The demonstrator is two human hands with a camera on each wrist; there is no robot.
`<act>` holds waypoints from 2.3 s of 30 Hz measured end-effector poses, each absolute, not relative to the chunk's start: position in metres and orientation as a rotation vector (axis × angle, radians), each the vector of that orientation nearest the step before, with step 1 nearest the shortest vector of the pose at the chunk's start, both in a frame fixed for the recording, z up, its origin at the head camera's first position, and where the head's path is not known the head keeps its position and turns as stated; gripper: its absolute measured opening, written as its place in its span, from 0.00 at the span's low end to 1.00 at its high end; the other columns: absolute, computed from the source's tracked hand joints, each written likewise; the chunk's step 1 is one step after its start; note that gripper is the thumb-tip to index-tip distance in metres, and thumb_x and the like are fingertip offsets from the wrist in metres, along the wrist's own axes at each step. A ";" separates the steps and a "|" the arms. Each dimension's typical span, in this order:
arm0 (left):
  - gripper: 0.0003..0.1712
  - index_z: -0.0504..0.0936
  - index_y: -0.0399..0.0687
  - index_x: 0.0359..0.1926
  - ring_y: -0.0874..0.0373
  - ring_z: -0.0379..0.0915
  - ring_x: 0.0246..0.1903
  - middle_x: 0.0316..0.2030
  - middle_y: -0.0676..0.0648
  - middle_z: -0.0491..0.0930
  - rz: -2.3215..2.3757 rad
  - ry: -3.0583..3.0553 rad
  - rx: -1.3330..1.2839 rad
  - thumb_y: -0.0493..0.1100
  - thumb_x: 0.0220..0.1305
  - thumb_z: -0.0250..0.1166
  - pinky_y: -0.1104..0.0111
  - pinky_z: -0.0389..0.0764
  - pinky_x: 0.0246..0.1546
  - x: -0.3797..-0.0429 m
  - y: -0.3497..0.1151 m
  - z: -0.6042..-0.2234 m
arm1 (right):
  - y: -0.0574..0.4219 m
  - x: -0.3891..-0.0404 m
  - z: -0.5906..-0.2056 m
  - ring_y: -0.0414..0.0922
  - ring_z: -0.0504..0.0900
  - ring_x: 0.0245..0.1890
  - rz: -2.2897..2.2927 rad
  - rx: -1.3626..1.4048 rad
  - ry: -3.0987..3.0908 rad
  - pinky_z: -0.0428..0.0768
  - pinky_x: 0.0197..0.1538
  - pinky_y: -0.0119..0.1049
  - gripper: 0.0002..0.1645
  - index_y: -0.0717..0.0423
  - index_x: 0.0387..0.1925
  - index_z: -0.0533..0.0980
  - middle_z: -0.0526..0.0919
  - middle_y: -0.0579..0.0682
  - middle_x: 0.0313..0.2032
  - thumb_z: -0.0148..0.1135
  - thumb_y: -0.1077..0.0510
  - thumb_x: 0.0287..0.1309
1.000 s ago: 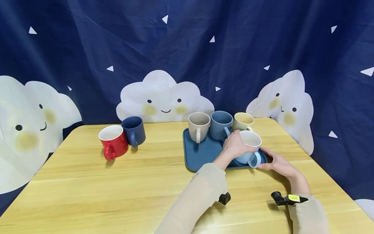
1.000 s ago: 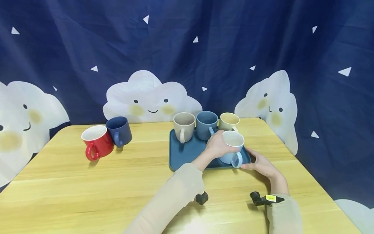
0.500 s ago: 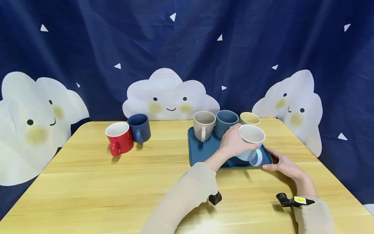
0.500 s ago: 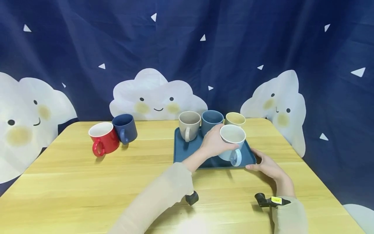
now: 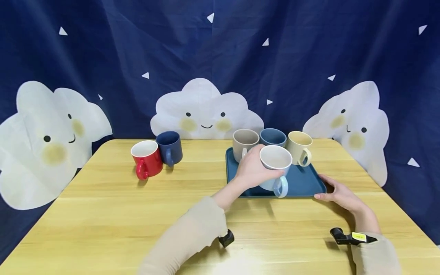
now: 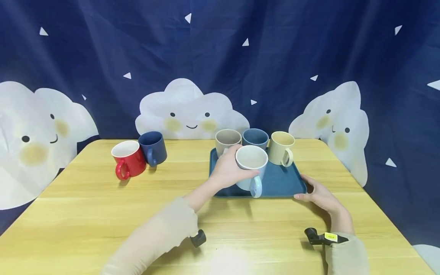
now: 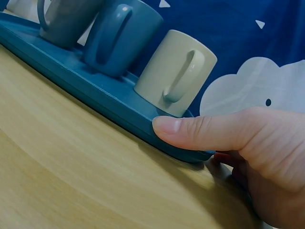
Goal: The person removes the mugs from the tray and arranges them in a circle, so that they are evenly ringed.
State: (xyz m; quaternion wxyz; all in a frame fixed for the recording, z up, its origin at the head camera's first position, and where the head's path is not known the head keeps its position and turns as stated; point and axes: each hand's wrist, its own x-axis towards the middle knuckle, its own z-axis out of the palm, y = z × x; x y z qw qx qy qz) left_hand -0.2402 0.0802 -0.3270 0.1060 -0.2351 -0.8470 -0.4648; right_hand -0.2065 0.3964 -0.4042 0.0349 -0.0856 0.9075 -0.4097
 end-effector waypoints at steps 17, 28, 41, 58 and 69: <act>0.43 0.71 0.48 0.56 0.54 0.72 0.45 0.45 0.49 0.77 -1.428 -2.452 -0.278 0.57 0.36 0.76 0.59 0.72 0.45 -0.264 -0.022 -0.331 | 0.398 -0.206 -0.404 0.70 0.46 0.64 -1.263 -0.270 2.783 0.49 0.58 0.66 0.53 0.72 0.67 0.46 0.49 0.75 0.65 0.67 0.57 0.51; 0.43 0.69 0.43 0.54 0.48 0.69 0.47 0.47 0.44 0.74 -1.264 -2.501 -0.069 0.57 0.38 0.74 0.55 0.70 0.47 -0.284 -0.076 -0.351 | 0.397 -0.203 -0.403 0.70 0.46 0.64 -1.297 -0.262 2.763 0.47 0.59 0.65 0.52 0.71 0.68 0.46 0.49 0.74 0.65 0.67 0.57 0.52; 0.47 0.66 0.42 0.59 0.44 0.68 0.51 0.52 0.41 0.73 -1.288 -2.547 0.098 0.56 0.39 0.74 0.52 0.68 0.51 -0.291 -0.090 -0.372 | 0.395 -0.205 -0.401 0.70 0.47 0.64 -1.255 -0.270 2.781 0.50 0.60 0.62 0.52 0.72 0.67 0.47 0.50 0.74 0.65 0.67 0.57 0.52; 0.47 0.65 0.34 0.56 0.44 0.62 0.53 0.52 0.36 0.67 -1.324 -2.429 0.232 0.54 0.39 0.76 0.54 0.65 0.55 -0.282 -0.078 -0.372 | 0.397 -0.205 -0.405 0.70 0.46 0.64 -1.289 -0.270 2.770 0.48 0.59 0.65 0.52 0.71 0.68 0.47 0.50 0.74 0.65 0.67 0.57 0.52; 0.47 0.62 0.33 0.59 0.41 0.64 0.51 0.52 0.34 0.64 -1.227 -2.394 0.254 0.53 0.44 0.73 0.53 0.68 0.54 -0.284 -0.078 -0.368 | 0.399 -0.205 -0.404 0.70 0.46 0.64 -1.280 -0.273 2.778 0.48 0.59 0.66 0.52 0.71 0.68 0.46 0.49 0.75 0.65 0.67 0.57 0.52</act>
